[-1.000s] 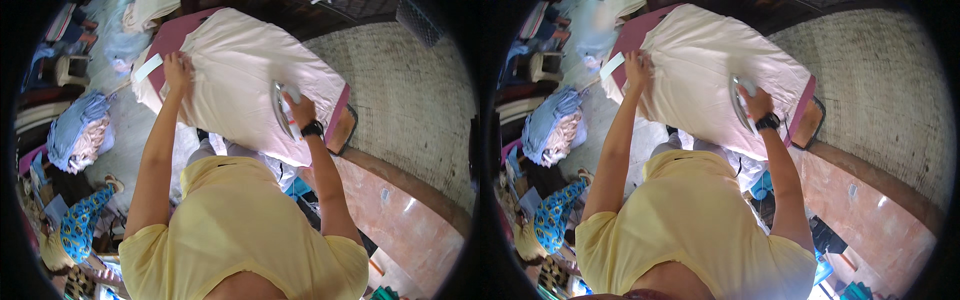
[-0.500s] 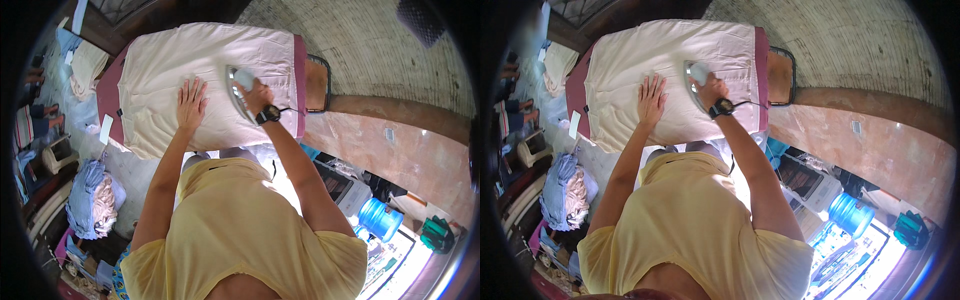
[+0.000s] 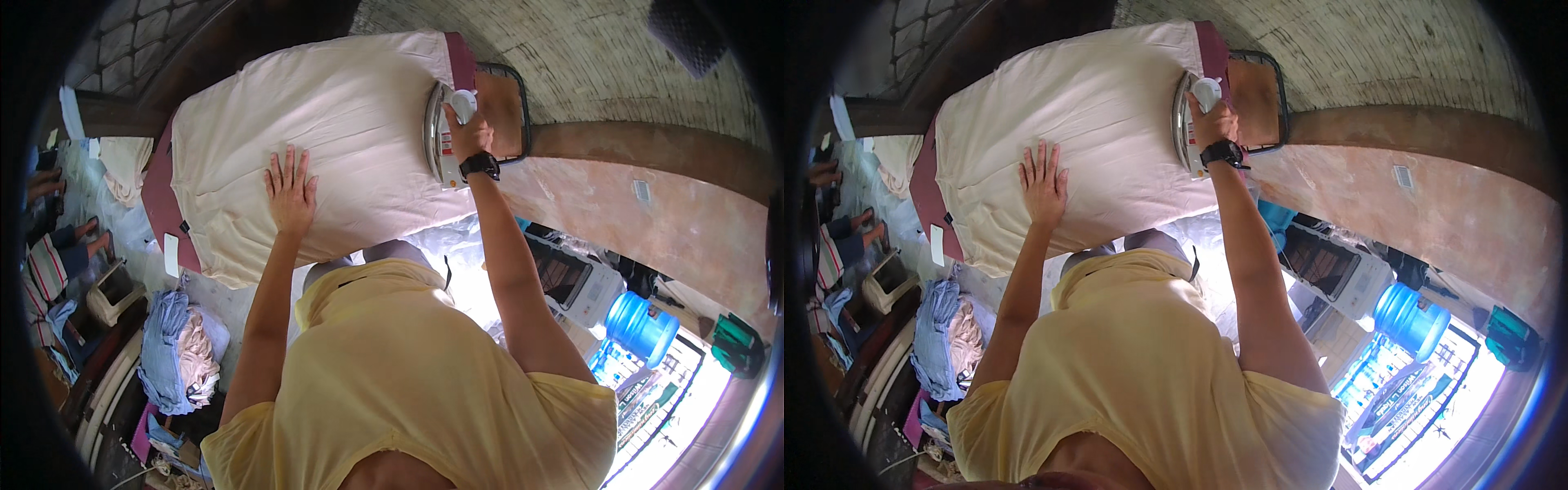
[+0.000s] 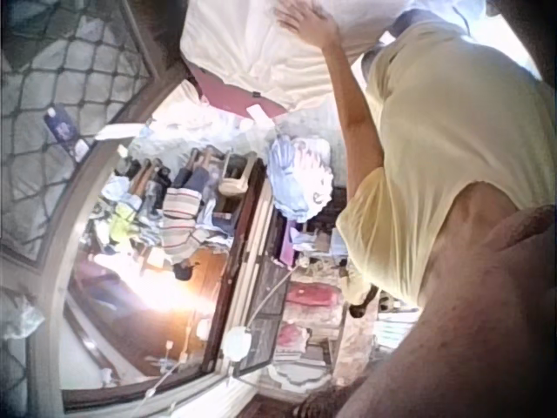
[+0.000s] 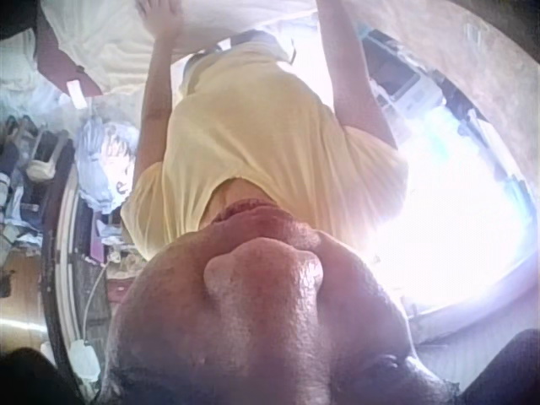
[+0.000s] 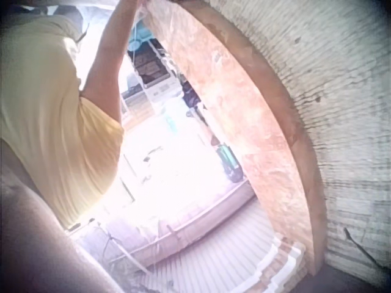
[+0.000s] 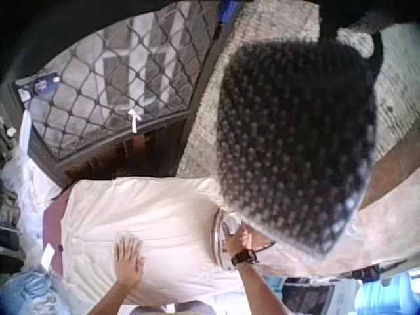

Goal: The person irons a light-colored garment on an ironing board using an iron, then picks up another textile item, spreads it out on the board, and continues ironing.

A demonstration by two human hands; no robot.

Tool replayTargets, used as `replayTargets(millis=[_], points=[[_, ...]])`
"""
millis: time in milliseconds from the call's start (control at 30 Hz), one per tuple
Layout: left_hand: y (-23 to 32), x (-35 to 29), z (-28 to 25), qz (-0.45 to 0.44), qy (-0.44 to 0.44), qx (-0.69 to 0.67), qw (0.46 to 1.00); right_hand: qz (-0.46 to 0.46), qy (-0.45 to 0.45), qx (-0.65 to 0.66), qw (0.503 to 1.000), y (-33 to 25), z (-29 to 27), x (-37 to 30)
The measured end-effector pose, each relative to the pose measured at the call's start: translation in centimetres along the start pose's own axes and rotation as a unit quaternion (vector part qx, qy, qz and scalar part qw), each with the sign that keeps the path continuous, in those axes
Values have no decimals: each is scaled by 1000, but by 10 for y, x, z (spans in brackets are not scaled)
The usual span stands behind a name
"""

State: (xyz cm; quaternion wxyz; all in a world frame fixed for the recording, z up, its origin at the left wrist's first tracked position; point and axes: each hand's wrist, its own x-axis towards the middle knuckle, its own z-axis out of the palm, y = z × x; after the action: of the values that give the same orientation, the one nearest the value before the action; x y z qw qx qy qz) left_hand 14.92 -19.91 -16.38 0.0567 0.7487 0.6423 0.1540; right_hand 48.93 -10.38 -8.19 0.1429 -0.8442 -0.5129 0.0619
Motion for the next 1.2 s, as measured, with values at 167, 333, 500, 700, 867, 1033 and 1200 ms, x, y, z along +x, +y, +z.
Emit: replayTargets(millis=[167,333,500,700,867,1033,1200], points=[[2,1,-2,-1,-4,9,1000,-8,17,57,998,23,1,-30],[6,4,-2,10,3,16,1000,19,-36,41,998,-2,-4,17],[0,24,-2,4,74,-126,989,7,27,95,995,68,-20,95],[116,165,-5,280,-1,-192,940,100,-48,46,993,123,-50,136],[191,221,50,394,-125,-151,898,79,-18,31,996,135,-22,137],[212,241,78,421,-156,-69,891,99,-58,97,989,140,-27,126],[211,257,89,420,-165,-108,886,-40,254,-85,963,116,-38,96]])
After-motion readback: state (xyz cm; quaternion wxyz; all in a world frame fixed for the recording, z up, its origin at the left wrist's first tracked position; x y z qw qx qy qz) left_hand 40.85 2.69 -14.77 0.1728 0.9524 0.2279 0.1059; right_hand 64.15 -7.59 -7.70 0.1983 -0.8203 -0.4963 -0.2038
